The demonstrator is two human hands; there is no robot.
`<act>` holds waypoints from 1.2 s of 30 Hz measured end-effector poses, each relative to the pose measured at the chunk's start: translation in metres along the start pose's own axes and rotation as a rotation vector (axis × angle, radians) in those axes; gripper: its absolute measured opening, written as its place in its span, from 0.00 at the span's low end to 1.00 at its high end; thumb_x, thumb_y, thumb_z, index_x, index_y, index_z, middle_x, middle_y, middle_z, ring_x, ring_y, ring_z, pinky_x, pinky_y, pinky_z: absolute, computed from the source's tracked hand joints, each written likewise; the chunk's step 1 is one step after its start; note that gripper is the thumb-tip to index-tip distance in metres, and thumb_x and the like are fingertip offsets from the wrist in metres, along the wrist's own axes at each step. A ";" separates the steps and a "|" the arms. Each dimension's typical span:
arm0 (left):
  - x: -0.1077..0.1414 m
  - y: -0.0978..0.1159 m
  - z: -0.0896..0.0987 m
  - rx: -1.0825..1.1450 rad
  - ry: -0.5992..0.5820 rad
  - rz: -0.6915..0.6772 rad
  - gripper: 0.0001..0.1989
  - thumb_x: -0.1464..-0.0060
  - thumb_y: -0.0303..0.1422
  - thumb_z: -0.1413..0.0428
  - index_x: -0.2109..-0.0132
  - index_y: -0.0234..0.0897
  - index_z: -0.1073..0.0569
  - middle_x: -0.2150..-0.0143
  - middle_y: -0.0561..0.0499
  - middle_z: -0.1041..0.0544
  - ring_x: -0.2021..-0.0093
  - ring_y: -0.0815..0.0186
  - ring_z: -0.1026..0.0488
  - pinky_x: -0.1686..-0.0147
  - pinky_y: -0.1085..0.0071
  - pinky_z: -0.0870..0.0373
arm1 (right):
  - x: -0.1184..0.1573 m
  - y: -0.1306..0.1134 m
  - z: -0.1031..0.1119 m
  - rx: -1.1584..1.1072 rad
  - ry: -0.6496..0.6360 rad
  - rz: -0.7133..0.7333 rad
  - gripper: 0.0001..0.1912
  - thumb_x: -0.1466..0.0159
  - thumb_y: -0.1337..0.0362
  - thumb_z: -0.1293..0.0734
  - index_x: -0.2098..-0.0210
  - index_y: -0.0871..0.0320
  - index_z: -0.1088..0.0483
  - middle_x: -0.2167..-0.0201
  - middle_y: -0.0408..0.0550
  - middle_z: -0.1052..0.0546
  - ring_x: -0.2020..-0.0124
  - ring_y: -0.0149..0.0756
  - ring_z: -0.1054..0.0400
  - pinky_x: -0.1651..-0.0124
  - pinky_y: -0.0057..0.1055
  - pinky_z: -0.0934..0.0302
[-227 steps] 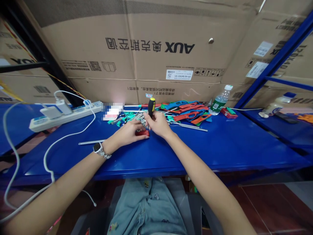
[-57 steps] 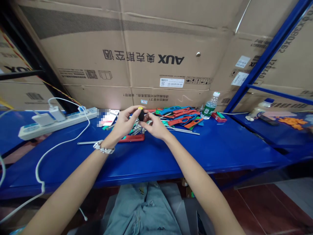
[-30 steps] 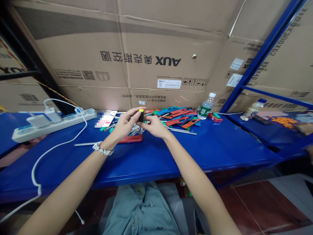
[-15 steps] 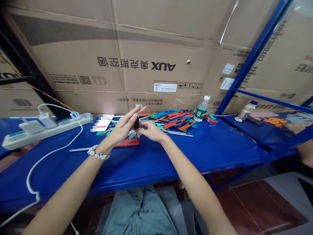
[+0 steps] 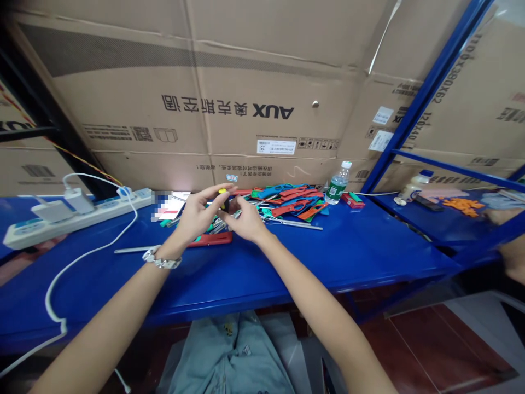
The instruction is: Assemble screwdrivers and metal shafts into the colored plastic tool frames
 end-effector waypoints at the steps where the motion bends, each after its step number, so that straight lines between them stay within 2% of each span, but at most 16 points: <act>1: -0.001 0.000 0.002 0.016 -0.062 -0.004 0.16 0.34 0.46 0.42 0.49 0.41 0.19 0.52 0.43 0.15 0.45 0.56 0.20 0.40 0.56 0.26 | -0.002 -0.001 0.004 -0.092 -0.071 0.015 0.16 0.42 0.52 0.28 0.61 0.55 0.28 0.65 0.46 0.23 0.64 0.37 0.30 0.61 0.33 0.36; 4: -0.001 0.001 0.006 0.064 -0.169 -0.005 0.20 0.32 0.48 0.46 0.44 0.41 0.21 0.47 0.41 0.16 0.40 0.54 0.23 0.38 0.52 0.28 | -0.005 -0.004 0.013 -0.273 -0.293 0.011 0.19 0.42 0.50 0.26 0.57 0.56 0.24 0.60 0.48 0.19 0.57 0.41 0.26 0.50 0.39 0.32; 6: -0.001 0.001 0.005 0.068 -0.202 -0.002 0.21 0.31 0.49 0.47 0.43 0.41 0.22 0.45 0.41 0.17 0.39 0.54 0.23 0.38 0.52 0.27 | -0.006 -0.004 0.016 -0.299 -0.354 -0.004 0.19 0.42 0.48 0.25 0.61 0.56 0.22 0.62 0.47 0.18 0.57 0.42 0.26 0.47 0.41 0.32; 8: 0.000 0.001 0.003 0.030 -0.156 -0.009 0.20 0.33 0.48 0.44 0.43 0.41 0.22 0.45 0.41 0.17 0.42 0.55 0.22 0.40 0.54 0.26 | -0.007 -0.002 0.015 -0.261 -0.310 -0.012 0.20 0.43 0.47 0.24 0.63 0.57 0.24 0.65 0.46 0.20 0.60 0.40 0.27 0.50 0.40 0.32; 12: 0.002 0.000 0.000 -0.049 0.169 0.006 0.16 0.45 0.44 0.32 0.54 0.40 0.20 0.57 0.46 0.16 0.57 0.61 0.19 0.52 0.61 0.22 | -0.005 0.003 0.006 -0.076 -0.086 -0.001 0.22 0.46 0.48 0.22 0.72 0.54 0.34 0.75 0.39 0.29 0.71 0.34 0.36 0.65 0.33 0.38; 14: 0.003 0.000 -0.002 -0.024 0.245 0.029 0.13 0.46 0.43 0.31 0.60 0.40 0.20 0.63 0.48 0.16 0.63 0.63 0.20 0.57 0.63 0.21 | -0.003 0.003 0.000 -0.012 -0.011 0.010 0.25 0.46 0.48 0.22 0.74 0.53 0.39 0.77 0.37 0.34 0.74 0.33 0.40 0.68 0.33 0.41; 16: 0.003 -0.001 -0.003 -0.005 0.224 0.050 0.12 0.44 0.42 0.32 0.60 0.39 0.18 0.64 0.48 0.16 0.63 0.62 0.19 0.58 0.63 0.21 | -0.001 0.002 -0.003 0.014 0.042 0.015 0.25 0.46 0.47 0.23 0.74 0.52 0.41 0.78 0.37 0.35 0.75 0.33 0.41 0.69 0.33 0.42; 18: 0.003 0.000 -0.001 -0.017 0.167 0.060 0.12 0.41 0.42 0.35 0.56 0.40 0.17 0.62 0.47 0.15 0.62 0.61 0.18 0.56 0.61 0.21 | 0.001 -0.001 -0.002 0.018 0.054 0.019 0.22 0.44 0.48 0.24 0.71 0.52 0.38 0.76 0.38 0.33 0.74 0.33 0.40 0.68 0.33 0.42; 21: 0.001 0.000 0.004 -0.051 0.074 0.021 0.13 0.36 0.43 0.40 0.52 0.41 0.17 0.54 0.46 0.14 0.54 0.58 0.18 0.47 0.58 0.22 | 0.001 -0.005 0.003 -0.039 -0.094 0.046 0.16 0.40 0.50 0.27 0.65 0.55 0.30 0.69 0.44 0.26 0.67 0.37 0.32 0.62 0.34 0.37; 24: 0.000 -0.002 0.008 -0.057 -0.032 -0.033 0.15 0.32 0.43 0.44 0.48 0.42 0.18 0.49 0.45 0.15 0.44 0.57 0.20 0.40 0.57 0.26 | -0.001 -0.007 0.010 -0.170 -0.275 0.039 0.17 0.38 0.50 0.29 0.62 0.58 0.24 0.63 0.47 0.21 0.58 0.41 0.28 0.52 0.38 0.34; 26: 0.000 -0.004 0.007 -0.033 -0.094 -0.041 0.16 0.30 0.42 0.47 0.45 0.42 0.20 0.49 0.44 0.15 0.42 0.58 0.21 0.38 0.57 0.27 | -0.002 -0.005 0.013 -0.216 -0.319 0.011 0.18 0.38 0.48 0.29 0.63 0.58 0.23 0.64 0.47 0.20 0.58 0.41 0.28 0.50 0.39 0.35; 28: 0.000 -0.006 0.004 0.010 -0.129 -0.029 0.17 0.29 0.42 0.49 0.44 0.42 0.21 0.48 0.44 0.16 0.43 0.59 0.21 0.39 0.58 0.27 | -0.003 -0.003 0.014 -0.184 -0.314 -0.012 0.19 0.39 0.46 0.27 0.66 0.58 0.23 0.67 0.46 0.21 0.63 0.38 0.29 0.54 0.36 0.35; 29: 0.001 -0.006 0.002 0.025 -0.120 -0.019 0.17 0.30 0.43 0.48 0.44 0.41 0.22 0.48 0.44 0.16 0.44 0.59 0.20 0.41 0.59 0.26 | -0.004 -0.002 0.013 -0.150 -0.297 -0.017 0.20 0.40 0.46 0.27 0.68 0.58 0.24 0.70 0.45 0.22 0.66 0.36 0.31 0.58 0.35 0.36; 31: 0.002 -0.005 -0.001 0.024 -0.028 0.005 0.16 0.34 0.43 0.42 0.45 0.41 0.22 0.49 0.44 0.16 0.49 0.60 0.19 0.48 0.62 0.23 | -0.004 -0.001 0.011 -0.092 -0.253 -0.017 0.21 0.41 0.45 0.26 0.71 0.58 0.27 0.73 0.43 0.26 0.70 0.34 0.35 0.63 0.32 0.39; 34: 0.003 0.001 -0.003 -0.056 0.147 0.038 0.13 0.40 0.42 0.36 0.56 0.38 0.21 0.60 0.48 0.16 0.61 0.63 0.20 0.58 0.67 0.24 | -0.004 0.000 0.006 -0.069 -0.199 0.007 0.23 0.43 0.44 0.25 0.71 0.58 0.29 0.74 0.41 0.28 0.70 0.33 0.37 0.65 0.31 0.41; 36: 0.003 0.005 -0.006 -0.093 0.147 0.042 0.12 0.38 0.42 0.38 0.62 0.37 0.21 0.65 0.49 0.17 0.65 0.64 0.21 0.59 0.67 0.25 | -0.004 0.001 0.002 -0.055 -0.172 0.016 0.23 0.44 0.44 0.25 0.71 0.57 0.30 0.74 0.41 0.28 0.70 0.33 0.36 0.65 0.31 0.41</act>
Point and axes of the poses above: each hand's wrist, its own x-axis away from the middle knuckle, its own z-axis out of the back of the hand, y = z × x, the point moved 3 cm from there along -x, towards the middle knuckle
